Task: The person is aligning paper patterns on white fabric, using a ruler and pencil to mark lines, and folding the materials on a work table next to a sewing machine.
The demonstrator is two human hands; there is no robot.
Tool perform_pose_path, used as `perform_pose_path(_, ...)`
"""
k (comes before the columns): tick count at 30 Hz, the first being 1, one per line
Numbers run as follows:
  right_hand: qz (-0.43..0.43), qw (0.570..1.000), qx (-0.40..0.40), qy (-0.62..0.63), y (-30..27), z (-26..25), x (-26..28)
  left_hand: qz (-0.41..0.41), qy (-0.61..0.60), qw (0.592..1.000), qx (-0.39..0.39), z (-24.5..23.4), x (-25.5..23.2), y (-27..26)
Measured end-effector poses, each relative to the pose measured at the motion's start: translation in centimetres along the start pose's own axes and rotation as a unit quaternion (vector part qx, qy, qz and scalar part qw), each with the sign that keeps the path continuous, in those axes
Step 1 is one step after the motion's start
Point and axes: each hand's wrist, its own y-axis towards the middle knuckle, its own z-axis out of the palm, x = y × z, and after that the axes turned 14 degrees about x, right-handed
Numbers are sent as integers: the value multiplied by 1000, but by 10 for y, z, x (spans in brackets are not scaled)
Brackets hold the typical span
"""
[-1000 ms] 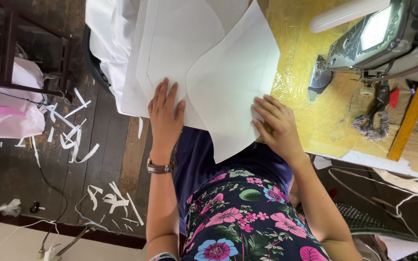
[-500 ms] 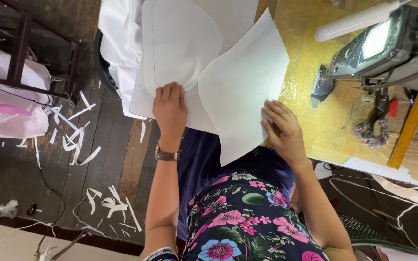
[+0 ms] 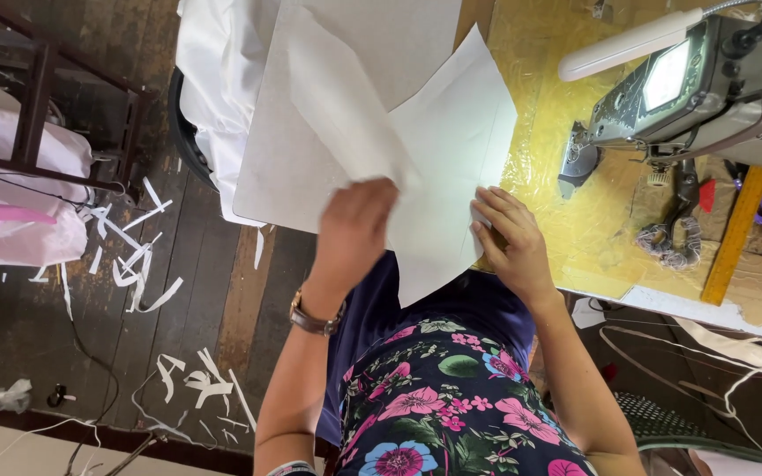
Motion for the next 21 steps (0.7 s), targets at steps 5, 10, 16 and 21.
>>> perform_pose_path(5,6,1000,6,5,-1,0,-1,40,39,981,185,2,5,-36)
perform_pose_path(10,0,1000,5,19,-2,1,-3,-47,163,962,215,-42,41,-61)
perform_pose_path(16,-21,1000,6,-8,-1,5,-10,-226,138,959,104,-27,48,-45)
perform_pose_path(21,-37,996,14,-75,-2,10,-24,-231,140,954,132,-8,47,-25)
